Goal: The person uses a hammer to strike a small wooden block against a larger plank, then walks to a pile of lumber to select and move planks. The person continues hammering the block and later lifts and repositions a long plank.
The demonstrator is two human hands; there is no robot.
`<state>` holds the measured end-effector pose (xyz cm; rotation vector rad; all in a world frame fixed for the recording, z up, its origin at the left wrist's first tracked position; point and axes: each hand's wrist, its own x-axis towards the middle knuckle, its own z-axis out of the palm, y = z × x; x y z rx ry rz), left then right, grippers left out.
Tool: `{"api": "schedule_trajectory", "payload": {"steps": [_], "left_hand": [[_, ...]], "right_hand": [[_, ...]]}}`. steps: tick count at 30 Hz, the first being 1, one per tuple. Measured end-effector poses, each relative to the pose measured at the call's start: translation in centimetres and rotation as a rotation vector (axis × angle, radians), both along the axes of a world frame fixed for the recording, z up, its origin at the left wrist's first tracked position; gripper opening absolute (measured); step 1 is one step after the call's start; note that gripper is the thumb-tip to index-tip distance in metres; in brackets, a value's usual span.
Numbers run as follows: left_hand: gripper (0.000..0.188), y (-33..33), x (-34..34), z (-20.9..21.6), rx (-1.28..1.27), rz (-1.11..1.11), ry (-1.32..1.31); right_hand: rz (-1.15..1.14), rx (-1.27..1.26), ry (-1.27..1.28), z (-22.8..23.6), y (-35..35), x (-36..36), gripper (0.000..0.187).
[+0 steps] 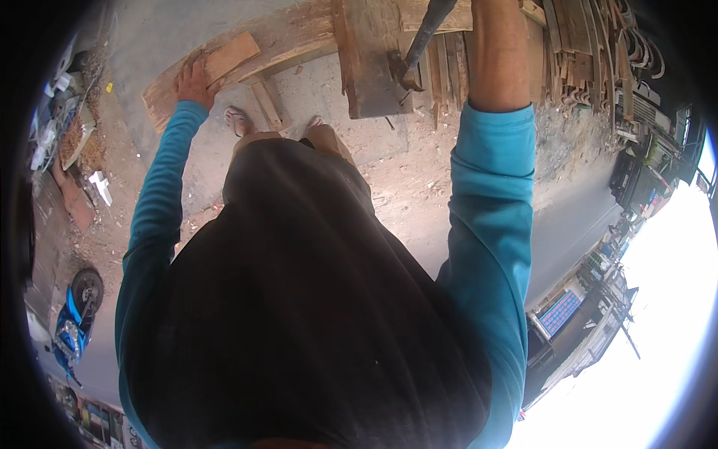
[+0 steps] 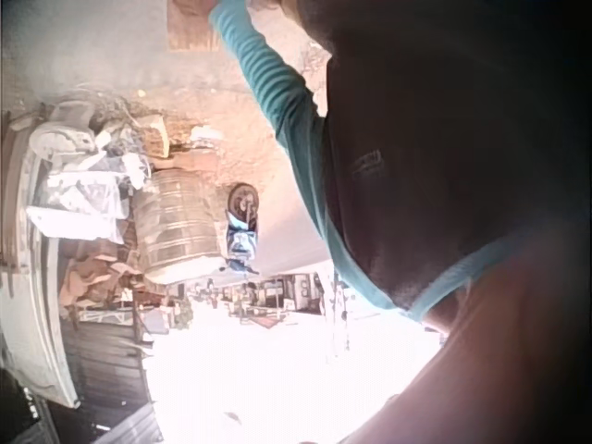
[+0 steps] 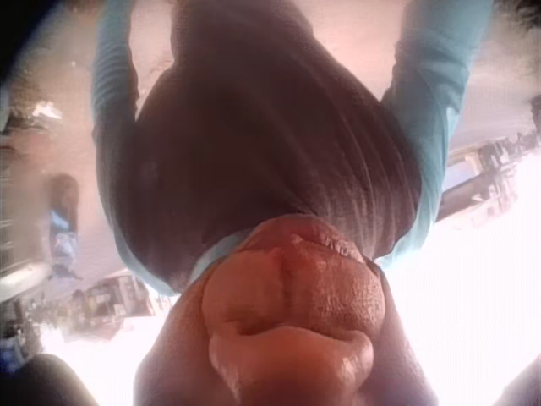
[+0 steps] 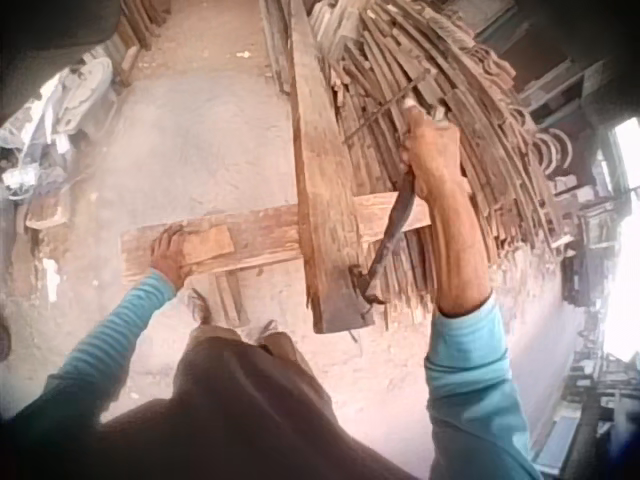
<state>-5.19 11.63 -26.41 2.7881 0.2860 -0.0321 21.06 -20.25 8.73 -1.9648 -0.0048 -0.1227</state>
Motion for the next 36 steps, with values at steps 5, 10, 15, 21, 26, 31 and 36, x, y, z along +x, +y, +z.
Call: {"api": "schedule_trajectory", "payload": {"steps": [5,10,15,21,26,31,36], "left_hand": [[0.085,-1.3,1.2,4.8,0.163,0.036,-0.212],[0.068,-13.1,-0.3,10.4,-0.124,-0.011,-0.408],[0.054,-26.5,-0.6,14.1,-0.521,-0.186,-0.388],[0.043,-29.6,0.8,14.4,-0.575,-0.255,-0.305],[0.036,-30.7,2.0,13.3,-0.512,-0.358,-0.4],[0.029,-31.6,2.9,12.6,-0.608,-0.278,-0.385],[0.033,-25.6,1.9,13.5,-0.719,-0.123,-0.548]], "right_hand": [[0.105,0.21,-0.159,1.5,-0.9,-4.2,0.037],[0.099,0.027,-0.248,0.2,-1.0,-3.7,0.043],[0.006,-0.208,-0.368,-5.8,1.2,7.2,0.049],[0.177,-0.102,-0.189,-1.3,1.4,0.1,0.043],[0.084,0.071,-0.243,0.2,-1.2,-7.3,0.038],[0.147,0.114,-0.235,2.5,-0.5,-7.6,0.037],[0.107,0.039,-0.142,2.7,-1.2,-4.9,0.036]]}}
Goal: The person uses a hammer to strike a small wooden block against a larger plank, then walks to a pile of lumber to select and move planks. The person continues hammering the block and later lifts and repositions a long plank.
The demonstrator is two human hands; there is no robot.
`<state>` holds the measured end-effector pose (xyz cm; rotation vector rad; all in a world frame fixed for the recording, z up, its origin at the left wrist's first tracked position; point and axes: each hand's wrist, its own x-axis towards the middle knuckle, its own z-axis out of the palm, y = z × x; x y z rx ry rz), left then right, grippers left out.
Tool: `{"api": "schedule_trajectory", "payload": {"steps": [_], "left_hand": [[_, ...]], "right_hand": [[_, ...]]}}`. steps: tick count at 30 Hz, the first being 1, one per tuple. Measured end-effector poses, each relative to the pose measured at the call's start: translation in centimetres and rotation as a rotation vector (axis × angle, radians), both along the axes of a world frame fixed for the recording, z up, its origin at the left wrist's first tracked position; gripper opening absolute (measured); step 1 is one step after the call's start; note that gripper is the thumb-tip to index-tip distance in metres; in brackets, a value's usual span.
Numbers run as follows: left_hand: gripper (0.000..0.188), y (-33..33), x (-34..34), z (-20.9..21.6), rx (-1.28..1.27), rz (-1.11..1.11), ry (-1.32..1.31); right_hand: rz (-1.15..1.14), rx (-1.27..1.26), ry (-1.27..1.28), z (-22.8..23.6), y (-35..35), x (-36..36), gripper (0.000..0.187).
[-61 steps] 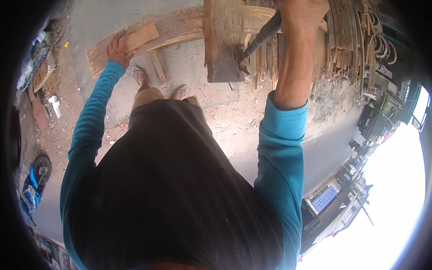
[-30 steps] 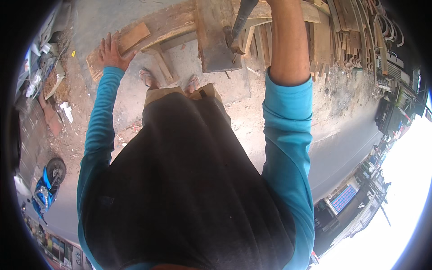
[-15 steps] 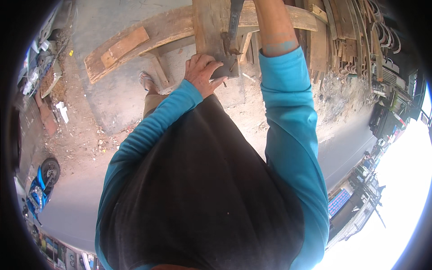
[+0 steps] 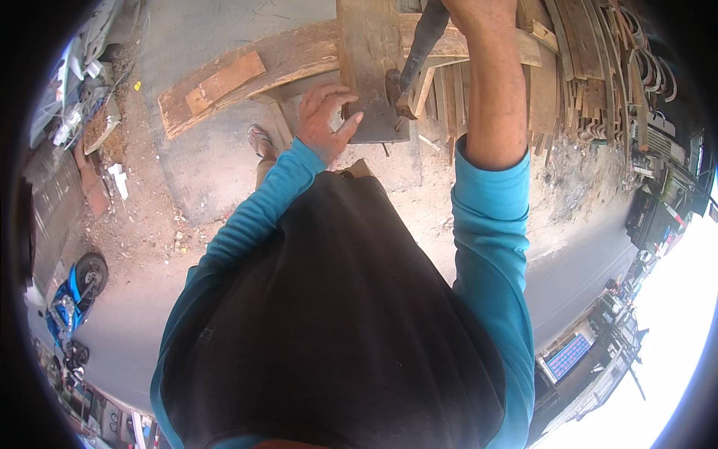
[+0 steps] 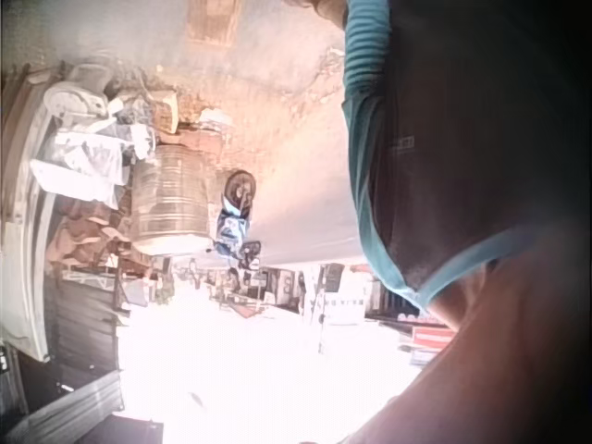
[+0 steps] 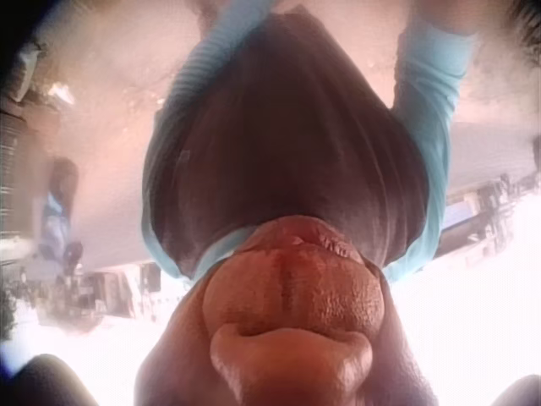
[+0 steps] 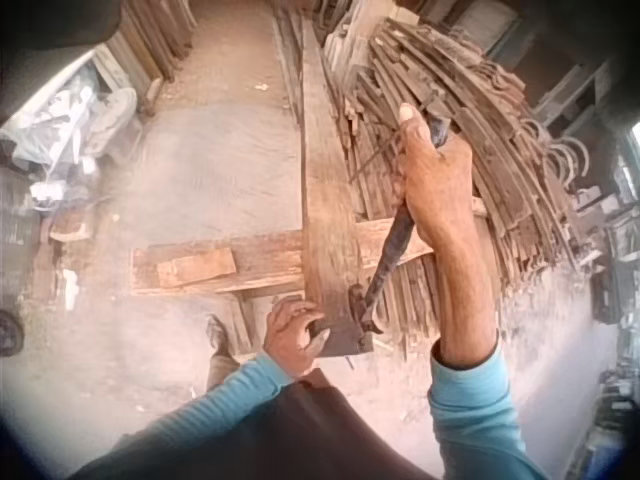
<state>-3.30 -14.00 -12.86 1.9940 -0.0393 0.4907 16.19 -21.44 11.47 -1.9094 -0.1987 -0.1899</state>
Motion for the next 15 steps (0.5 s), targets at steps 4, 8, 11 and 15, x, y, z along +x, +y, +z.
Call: {"api": "schedule_trajectory", "payload": {"steps": [4,8,11,15], "left_hand": [[0.068,13.6,-0.4,-4.2,0.724,0.443,0.333],[0.082,24.1,-0.4,-8.7,0.907,0.324,0.821],[0.088,24.5,0.2,-6.7,0.832,0.224,0.883],[0.078,18.7,0.8,-3.6,0.548,0.141,0.524]], "right_hand": [[0.041,0.036,0.073,-0.1,0.5,0.5,0.034],[0.07,0.096,0.06,0.4,0.6,-0.3,0.034],[-0.017,0.229,-0.016,2.1,0.7,-3.4,0.034],[0.002,0.359,-0.085,2.2,-4.2,-5.8,0.037]]}}
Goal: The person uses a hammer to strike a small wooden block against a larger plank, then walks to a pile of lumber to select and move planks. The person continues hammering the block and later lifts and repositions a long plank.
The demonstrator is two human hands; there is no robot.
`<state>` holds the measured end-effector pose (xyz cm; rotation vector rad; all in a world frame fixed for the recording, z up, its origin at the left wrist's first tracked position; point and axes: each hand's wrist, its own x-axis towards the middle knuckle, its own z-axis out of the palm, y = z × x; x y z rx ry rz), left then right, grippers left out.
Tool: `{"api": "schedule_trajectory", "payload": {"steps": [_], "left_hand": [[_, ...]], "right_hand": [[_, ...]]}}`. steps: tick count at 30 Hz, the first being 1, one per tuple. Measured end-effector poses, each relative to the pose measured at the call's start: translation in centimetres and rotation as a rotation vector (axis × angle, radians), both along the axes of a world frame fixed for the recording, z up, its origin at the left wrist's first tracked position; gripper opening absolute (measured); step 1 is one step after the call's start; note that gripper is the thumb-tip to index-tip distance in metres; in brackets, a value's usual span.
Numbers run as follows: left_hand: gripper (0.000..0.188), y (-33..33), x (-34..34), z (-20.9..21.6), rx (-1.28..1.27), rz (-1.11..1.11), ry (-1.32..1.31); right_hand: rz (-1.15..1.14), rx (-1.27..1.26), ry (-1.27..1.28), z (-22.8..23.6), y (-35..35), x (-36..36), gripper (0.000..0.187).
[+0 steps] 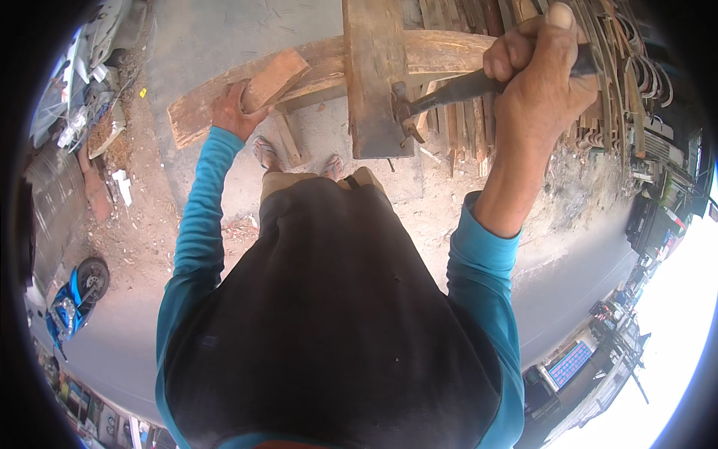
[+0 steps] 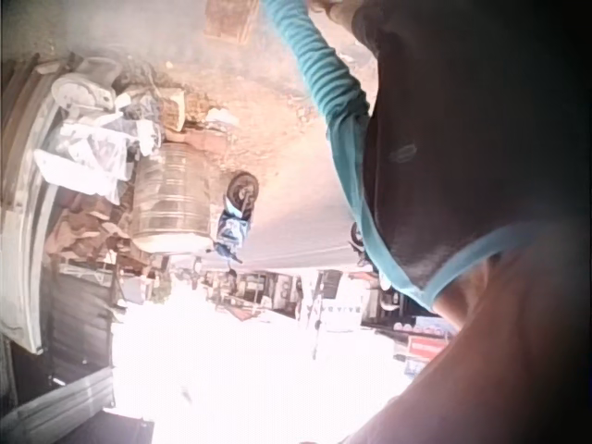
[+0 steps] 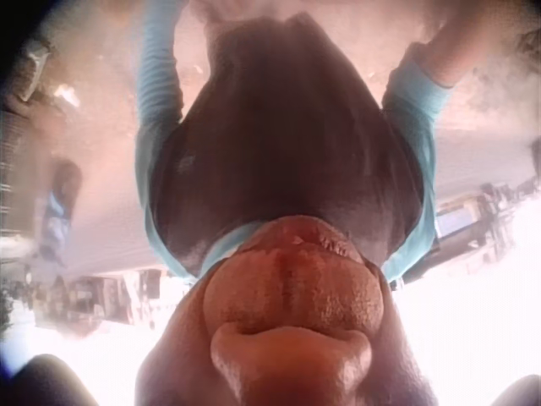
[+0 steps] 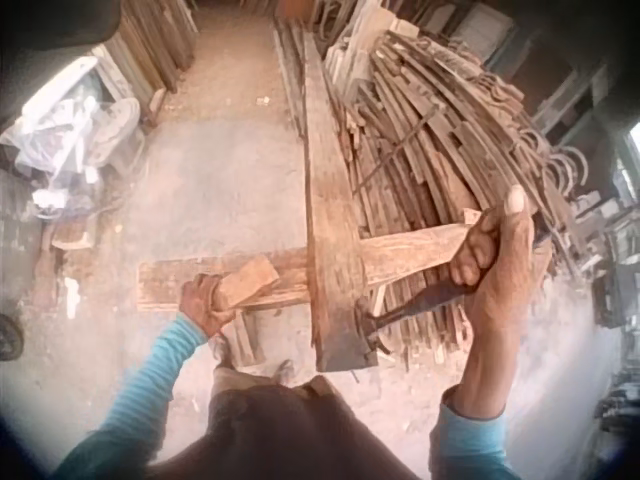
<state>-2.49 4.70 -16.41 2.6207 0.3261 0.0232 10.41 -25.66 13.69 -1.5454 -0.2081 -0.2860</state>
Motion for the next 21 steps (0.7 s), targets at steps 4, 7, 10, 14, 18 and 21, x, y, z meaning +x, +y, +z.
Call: {"api": "schedule_trajectory", "payload": {"steps": [4,7,10,14,18,21], "left_hand": [[0.071,-9.4,2.9,1.3,-0.268,-0.104,-0.12],[0.068,-14.9,4.7,3.6,-0.201,-0.197,-0.169],[0.065,-18.0,5.0,5.3,-0.193,-0.268,-0.118],[0.067,-18.9,5.3,4.8,-0.188,-0.27,-0.13],[0.07,-19.0,5.9,5.7,-0.153,-0.309,-0.029],[0.071,-18.5,5.6,5.9,-0.15,-0.265,0.015]], "right_hand": [[0.077,0.063,-0.103,0.4,-3.5,-3.1,0.047],[0.038,0.005,-0.153,0.2,-4.5,-4.0,0.051],[0.047,0.034,-0.134,0.1,-4.2,-3.3,0.05],[-0.082,-0.056,-0.002,-0.3,-0.1,2.2,0.037],[0.062,0.126,0.082,-1.2,-0.6,4.4,0.036],[-0.075,-0.077,-0.015,0.7,0.8,-0.7,0.043]]}}
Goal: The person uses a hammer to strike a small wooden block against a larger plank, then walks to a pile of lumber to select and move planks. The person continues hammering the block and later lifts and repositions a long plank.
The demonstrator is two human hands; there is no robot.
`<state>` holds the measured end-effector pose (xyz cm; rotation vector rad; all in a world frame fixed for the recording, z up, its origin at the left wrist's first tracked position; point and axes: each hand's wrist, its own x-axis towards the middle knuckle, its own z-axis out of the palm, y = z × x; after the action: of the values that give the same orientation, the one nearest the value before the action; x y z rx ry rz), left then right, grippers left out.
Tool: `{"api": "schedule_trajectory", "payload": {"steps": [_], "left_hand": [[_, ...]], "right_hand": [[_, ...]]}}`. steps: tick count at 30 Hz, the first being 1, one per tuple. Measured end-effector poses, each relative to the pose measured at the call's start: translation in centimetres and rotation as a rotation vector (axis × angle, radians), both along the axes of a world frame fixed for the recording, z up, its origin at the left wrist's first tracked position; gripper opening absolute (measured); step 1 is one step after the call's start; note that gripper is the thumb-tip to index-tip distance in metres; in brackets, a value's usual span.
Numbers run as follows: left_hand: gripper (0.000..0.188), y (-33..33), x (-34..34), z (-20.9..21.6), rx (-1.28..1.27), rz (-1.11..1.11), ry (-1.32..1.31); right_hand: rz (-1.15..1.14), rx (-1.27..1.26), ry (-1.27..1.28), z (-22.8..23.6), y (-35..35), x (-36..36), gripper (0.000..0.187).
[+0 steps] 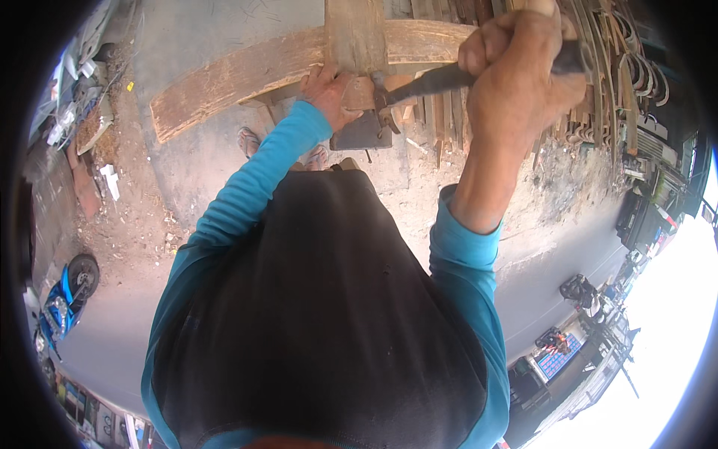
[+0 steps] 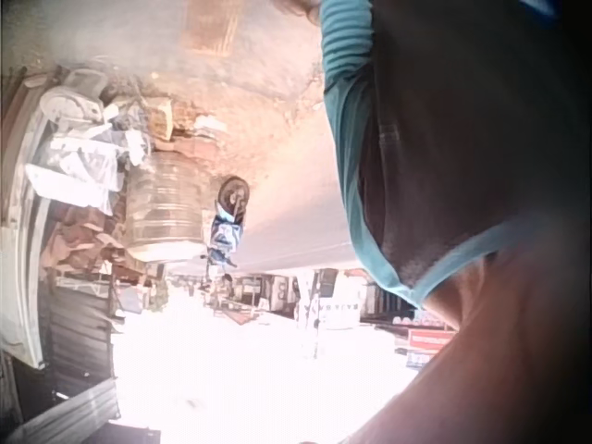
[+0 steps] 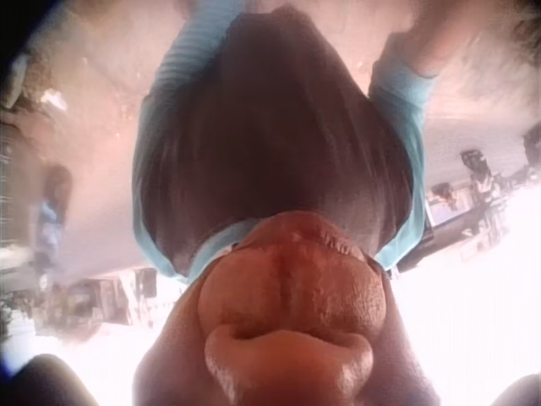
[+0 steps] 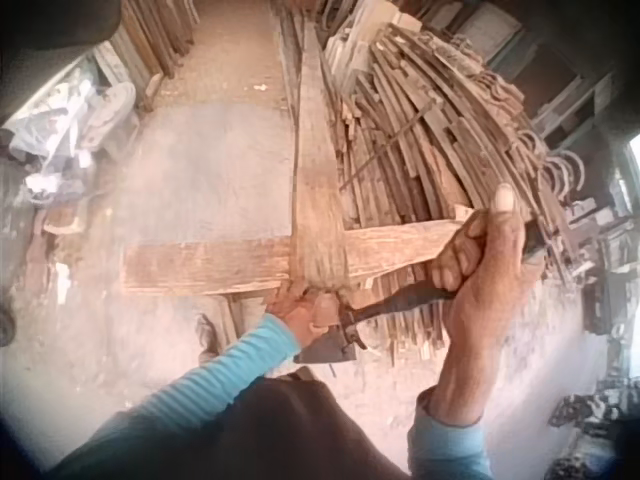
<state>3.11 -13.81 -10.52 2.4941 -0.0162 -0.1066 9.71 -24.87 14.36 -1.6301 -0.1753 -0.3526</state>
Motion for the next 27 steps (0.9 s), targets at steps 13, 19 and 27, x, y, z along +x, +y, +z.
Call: {"api": "schedule_trajectory", "payload": {"steps": [13,19,27], "left_hand": [[0.076,-0.8,-0.1,-1.1,0.024,0.014,-0.22],[0.065,-1.7,-3.9,2.4,-0.307,0.039,-0.365],[0.042,-5.2,-2.2,4.2,-0.629,0.019,-0.242]], "right_hand": [[-0.03,-0.099,0.1,-1.7,2.2,8.0,0.033],[-0.075,-0.145,0.122,1.0,3.2,8.9,0.033],[0.032,0.206,-0.075,7.3,-0.5,5.4,0.037]]}}
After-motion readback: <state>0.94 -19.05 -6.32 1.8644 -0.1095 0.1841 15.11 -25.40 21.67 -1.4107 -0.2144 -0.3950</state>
